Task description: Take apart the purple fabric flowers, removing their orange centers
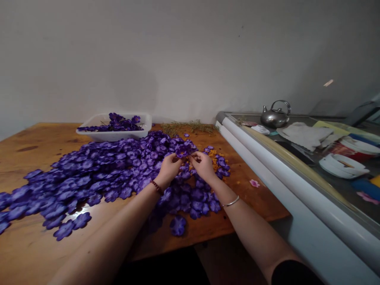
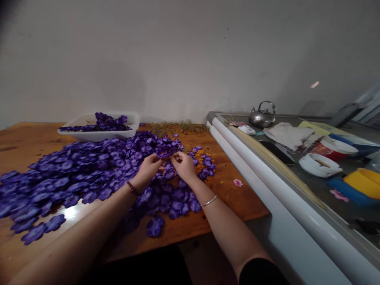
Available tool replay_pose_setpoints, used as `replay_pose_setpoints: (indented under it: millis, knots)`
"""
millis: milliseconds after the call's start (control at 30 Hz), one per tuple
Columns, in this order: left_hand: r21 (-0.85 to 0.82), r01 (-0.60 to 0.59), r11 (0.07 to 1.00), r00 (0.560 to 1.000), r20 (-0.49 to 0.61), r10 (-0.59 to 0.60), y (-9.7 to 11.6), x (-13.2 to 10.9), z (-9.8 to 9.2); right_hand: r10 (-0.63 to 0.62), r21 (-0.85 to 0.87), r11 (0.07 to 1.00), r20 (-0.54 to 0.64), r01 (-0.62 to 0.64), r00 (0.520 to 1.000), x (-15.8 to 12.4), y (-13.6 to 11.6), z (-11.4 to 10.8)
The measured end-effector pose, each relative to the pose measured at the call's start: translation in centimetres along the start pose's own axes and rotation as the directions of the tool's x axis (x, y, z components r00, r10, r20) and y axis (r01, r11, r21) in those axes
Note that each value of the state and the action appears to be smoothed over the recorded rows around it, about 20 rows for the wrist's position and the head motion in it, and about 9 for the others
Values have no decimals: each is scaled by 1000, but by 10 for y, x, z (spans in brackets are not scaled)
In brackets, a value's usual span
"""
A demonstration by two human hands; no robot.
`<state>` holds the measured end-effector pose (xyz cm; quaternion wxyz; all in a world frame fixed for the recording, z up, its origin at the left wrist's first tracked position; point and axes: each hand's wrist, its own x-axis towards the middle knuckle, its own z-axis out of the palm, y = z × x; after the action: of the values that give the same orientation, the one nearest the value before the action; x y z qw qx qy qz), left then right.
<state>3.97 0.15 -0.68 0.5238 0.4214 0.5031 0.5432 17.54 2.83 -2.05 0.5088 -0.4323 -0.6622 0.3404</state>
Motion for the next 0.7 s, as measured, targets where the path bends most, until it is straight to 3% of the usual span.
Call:
replay_pose_setpoints:
  millis: [133,233,467,700]
  knots:
    - [-165,149,975,989,31,-146,8,-6,2,89,127,988,-22,-86,996,0,1,3]
    - [-242,218,945,976,62,-209,10,-8,1,86,153,985,-16,-82,996,-1,1,4]
    - [-277,273,921,961,124,-248,2,1,-2,31,119,993,-67,-23,997,-5,-9,3]
    - [-309,300,903,950,179,-255,2,1,-3,54,160,987,-118,-34,992,-5,-13,5]
